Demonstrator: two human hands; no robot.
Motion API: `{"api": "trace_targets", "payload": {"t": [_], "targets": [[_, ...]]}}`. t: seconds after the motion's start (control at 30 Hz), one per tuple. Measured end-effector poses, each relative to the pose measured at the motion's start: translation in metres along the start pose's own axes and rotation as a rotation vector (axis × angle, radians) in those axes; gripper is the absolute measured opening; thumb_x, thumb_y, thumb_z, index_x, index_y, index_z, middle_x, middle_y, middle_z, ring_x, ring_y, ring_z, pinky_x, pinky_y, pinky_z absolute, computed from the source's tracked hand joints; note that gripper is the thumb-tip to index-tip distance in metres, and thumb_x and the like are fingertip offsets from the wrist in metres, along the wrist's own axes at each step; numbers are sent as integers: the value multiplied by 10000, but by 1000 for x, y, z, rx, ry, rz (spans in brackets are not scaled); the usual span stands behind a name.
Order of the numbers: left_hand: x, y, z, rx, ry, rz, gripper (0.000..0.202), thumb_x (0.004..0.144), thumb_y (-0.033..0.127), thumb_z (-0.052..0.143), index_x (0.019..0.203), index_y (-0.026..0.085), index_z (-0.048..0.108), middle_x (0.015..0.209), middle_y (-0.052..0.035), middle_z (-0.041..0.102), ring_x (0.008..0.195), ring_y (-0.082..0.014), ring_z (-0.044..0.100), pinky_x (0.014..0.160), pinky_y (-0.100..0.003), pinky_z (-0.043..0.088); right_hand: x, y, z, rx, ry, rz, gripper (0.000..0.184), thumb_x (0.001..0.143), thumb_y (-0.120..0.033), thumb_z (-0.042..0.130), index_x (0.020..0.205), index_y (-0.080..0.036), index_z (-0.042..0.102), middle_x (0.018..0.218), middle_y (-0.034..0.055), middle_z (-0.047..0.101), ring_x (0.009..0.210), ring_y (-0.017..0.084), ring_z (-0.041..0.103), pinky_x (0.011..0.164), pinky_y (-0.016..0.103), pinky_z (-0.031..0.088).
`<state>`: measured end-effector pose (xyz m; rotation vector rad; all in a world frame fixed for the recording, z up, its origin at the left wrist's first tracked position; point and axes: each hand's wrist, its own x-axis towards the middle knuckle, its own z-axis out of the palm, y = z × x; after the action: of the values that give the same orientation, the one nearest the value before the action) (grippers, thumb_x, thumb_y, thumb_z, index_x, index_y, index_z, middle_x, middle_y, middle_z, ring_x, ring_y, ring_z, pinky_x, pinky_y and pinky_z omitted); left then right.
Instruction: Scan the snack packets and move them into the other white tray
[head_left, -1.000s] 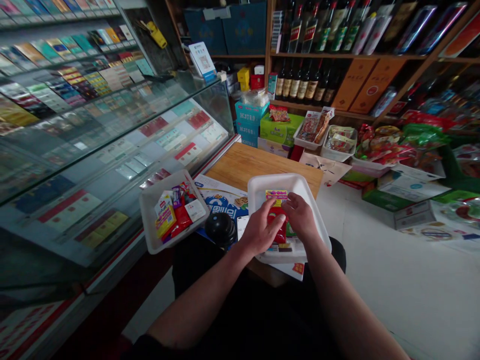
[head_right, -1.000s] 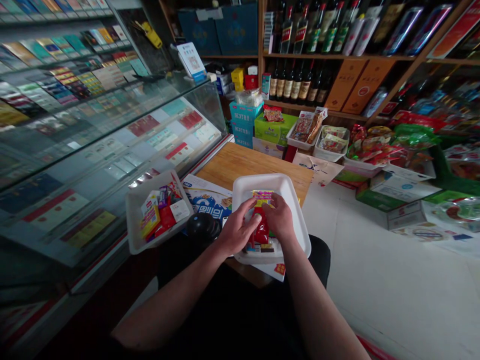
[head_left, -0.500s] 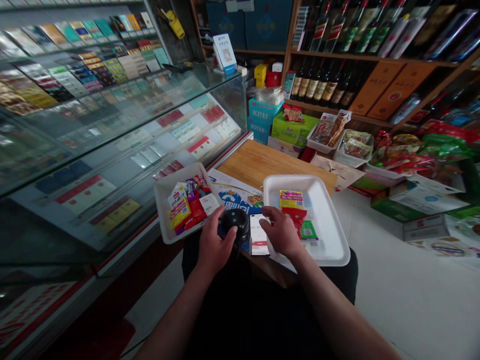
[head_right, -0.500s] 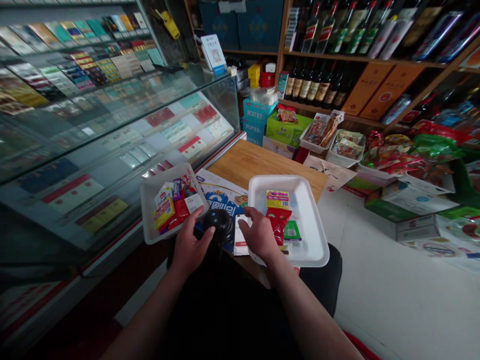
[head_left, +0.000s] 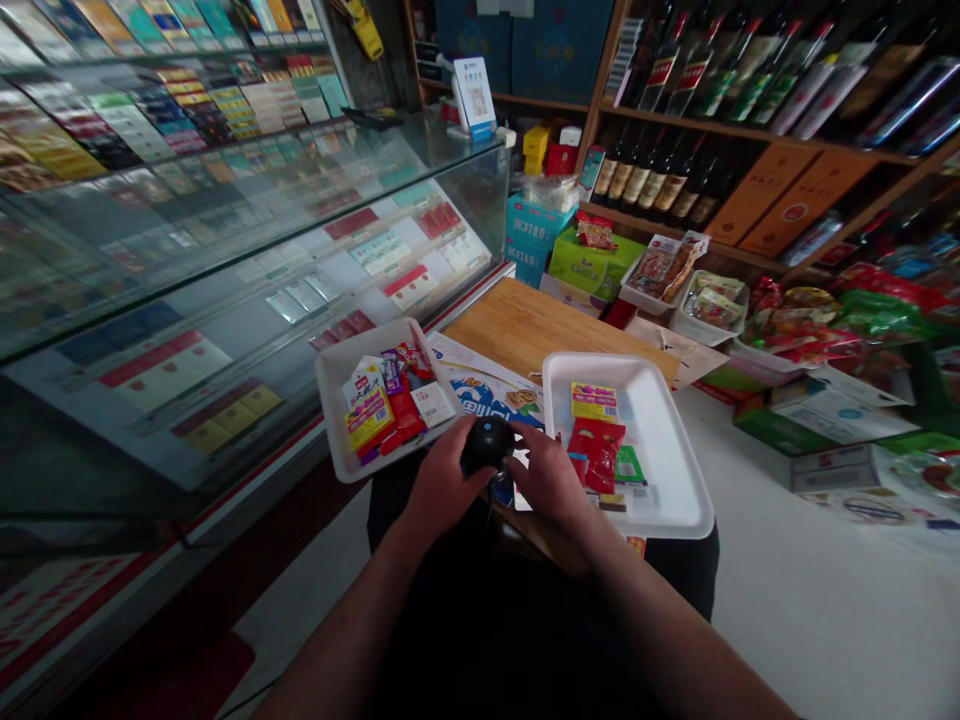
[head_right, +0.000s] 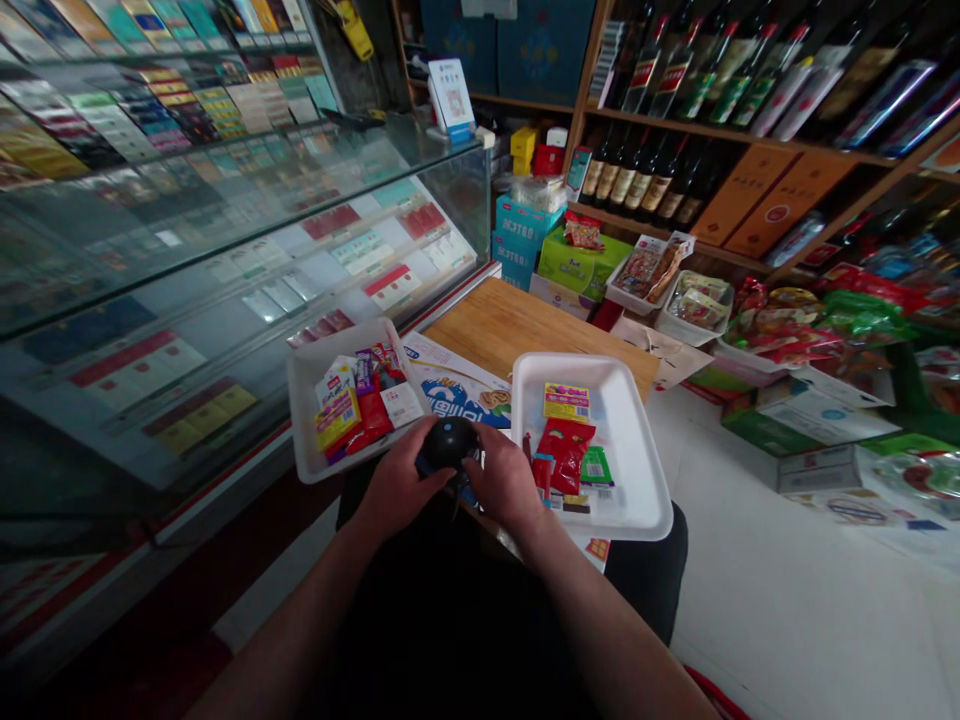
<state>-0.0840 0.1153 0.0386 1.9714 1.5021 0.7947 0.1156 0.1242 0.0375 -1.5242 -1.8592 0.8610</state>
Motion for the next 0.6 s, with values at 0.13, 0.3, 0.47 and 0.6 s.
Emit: {"api": "trace_targets", "payload": {"t": [0.13,0.3,0.47,0.6], "targets": [[-4,1,7,-20,56,-34,737,837,303,711,1501,202,408,1527,-139,523,1423,-306,492,1210,-514,373,3,-2,-2,-10,-10,13,522,817,-130,647,1326,-235,602,1239,86,716,1086,257,710,1014,446,547],[-4,0,8,-44,52,-18,718,846,301,698,1497,194,414,1522,-150,523,1428,-305,484,1214,-517,366,4,-9,-9,-3,-44,32,518,817,-143,655,1324,-240,603,1212,74,729,1060,255,721,976,441,566],[-8,-2,-4,-84,75,-48,684,873,381,683,1483,185,444,1493,-153,555,1381,-311,534,1176,-508,414,8,-17,-11,-16,63,15,437,850,-227,640,1287,-219,631,1181,92,734,1085,261,709,977,444,567],[-17,-14,-25,-21,198,-150,593,908,411,639,1443,194,501,1451,-135,598,1339,-306,569,1158,-495,433,19,-43,-8,0,169,-52,402,873,-261,621,1273,-224,650,1209,87,723,1107,253,693,1012,425,549]]}}
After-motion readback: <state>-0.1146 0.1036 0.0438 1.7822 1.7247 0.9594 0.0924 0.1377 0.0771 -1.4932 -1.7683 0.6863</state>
